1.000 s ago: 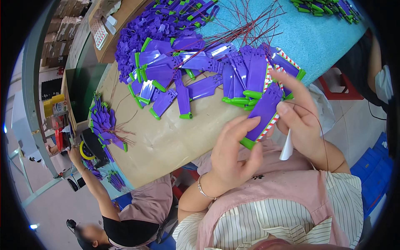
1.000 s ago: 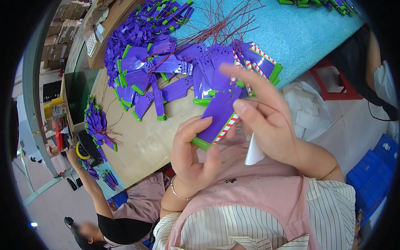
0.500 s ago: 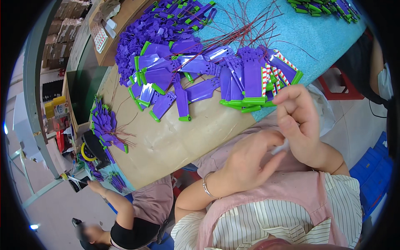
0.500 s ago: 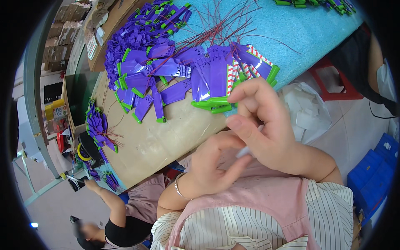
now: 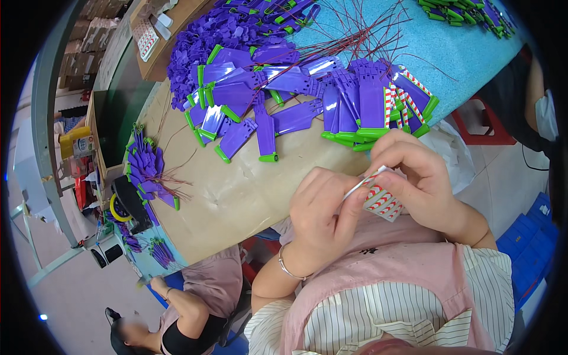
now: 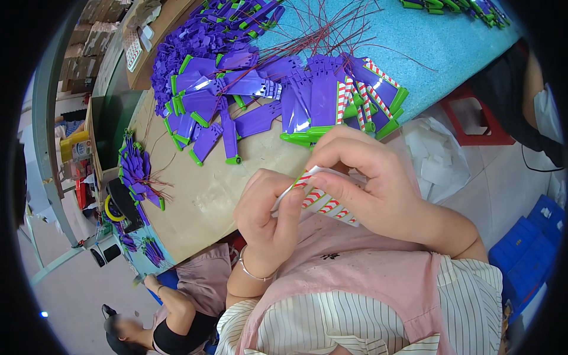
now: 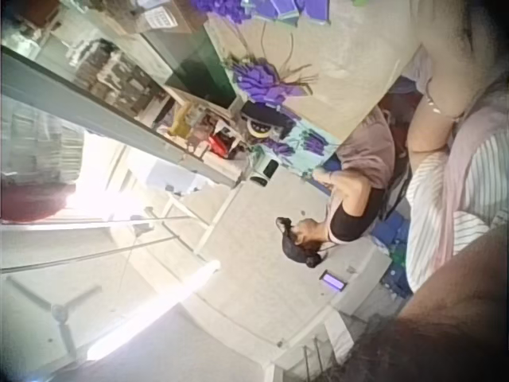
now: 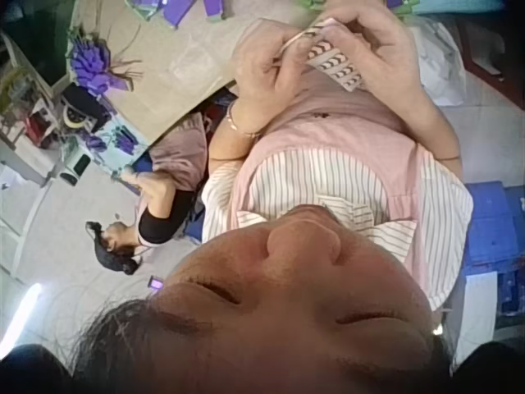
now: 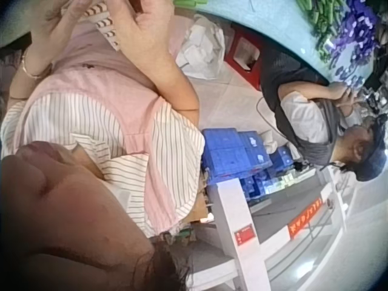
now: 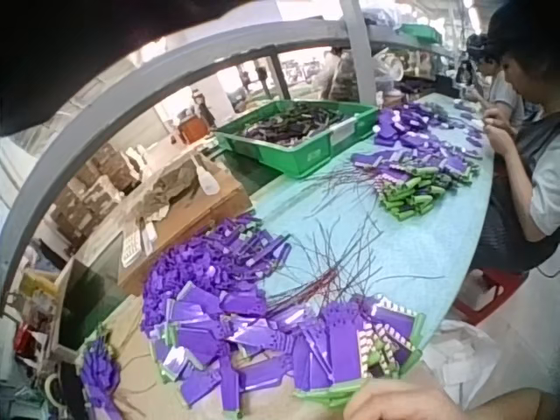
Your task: The person peels stickers from a sheet and adheres them onto plastic parts by hand, placing the finished parts onto a pile on the table.
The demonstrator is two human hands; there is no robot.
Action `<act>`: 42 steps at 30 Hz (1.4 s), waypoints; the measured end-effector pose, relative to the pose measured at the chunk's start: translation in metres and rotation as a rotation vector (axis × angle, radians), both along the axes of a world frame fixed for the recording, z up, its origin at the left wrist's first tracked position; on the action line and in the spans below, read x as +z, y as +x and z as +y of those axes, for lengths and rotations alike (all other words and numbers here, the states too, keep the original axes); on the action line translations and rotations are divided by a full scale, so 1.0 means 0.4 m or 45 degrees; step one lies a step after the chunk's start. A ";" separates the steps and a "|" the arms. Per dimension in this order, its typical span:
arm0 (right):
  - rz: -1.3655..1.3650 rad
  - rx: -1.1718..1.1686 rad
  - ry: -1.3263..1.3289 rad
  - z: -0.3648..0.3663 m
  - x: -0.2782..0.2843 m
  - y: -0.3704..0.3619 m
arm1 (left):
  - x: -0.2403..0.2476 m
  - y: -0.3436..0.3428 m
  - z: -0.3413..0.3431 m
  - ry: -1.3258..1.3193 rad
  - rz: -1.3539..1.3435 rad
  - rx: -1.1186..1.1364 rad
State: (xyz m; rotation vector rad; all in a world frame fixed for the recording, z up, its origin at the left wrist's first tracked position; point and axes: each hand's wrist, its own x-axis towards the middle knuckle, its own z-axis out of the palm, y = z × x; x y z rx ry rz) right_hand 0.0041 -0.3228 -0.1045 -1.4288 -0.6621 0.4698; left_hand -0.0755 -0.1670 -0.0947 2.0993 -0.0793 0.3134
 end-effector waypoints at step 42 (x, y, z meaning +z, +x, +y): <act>0.925 0.033 -0.041 0.004 0.022 -0.012 | -0.003 -0.023 0.010 -1.423 0.384 0.249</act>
